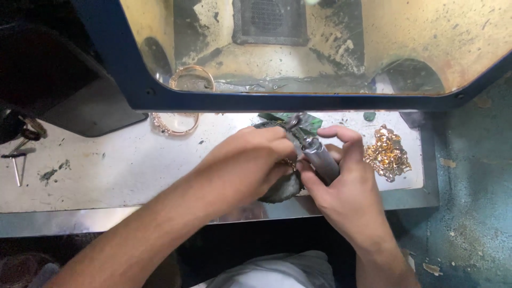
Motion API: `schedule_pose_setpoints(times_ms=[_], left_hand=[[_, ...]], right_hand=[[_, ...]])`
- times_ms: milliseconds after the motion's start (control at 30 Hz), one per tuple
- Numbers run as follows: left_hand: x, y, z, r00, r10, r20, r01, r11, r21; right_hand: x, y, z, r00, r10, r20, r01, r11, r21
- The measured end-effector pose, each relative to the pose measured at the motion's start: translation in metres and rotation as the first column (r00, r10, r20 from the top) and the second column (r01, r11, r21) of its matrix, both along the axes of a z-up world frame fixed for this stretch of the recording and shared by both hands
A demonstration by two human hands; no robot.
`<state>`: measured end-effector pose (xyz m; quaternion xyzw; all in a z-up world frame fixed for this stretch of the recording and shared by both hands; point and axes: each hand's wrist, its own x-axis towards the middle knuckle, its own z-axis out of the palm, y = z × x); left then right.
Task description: The person uses a rotary polishing tool to smooth and finish a gold-colored chain bracelet held against a gray polishing block. The person repeatedly repositions the bracelet and applies the tool to different sections of the chain links throughout the clip.
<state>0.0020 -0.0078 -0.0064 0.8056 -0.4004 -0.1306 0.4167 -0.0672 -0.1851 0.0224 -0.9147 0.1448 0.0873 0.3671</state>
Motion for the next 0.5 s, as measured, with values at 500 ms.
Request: schedule_pose_setpoints(times_ms=[500], left_hand=[[-0.008, 0.002, 0.002, 0.783, -0.231, 0.578, -0.044, 0.906, 0.422]], right_hand=[[-0.006, -0.024, -0.021, 0.980, 0.038, 0.193, -0.023, 0.997, -0.080]])
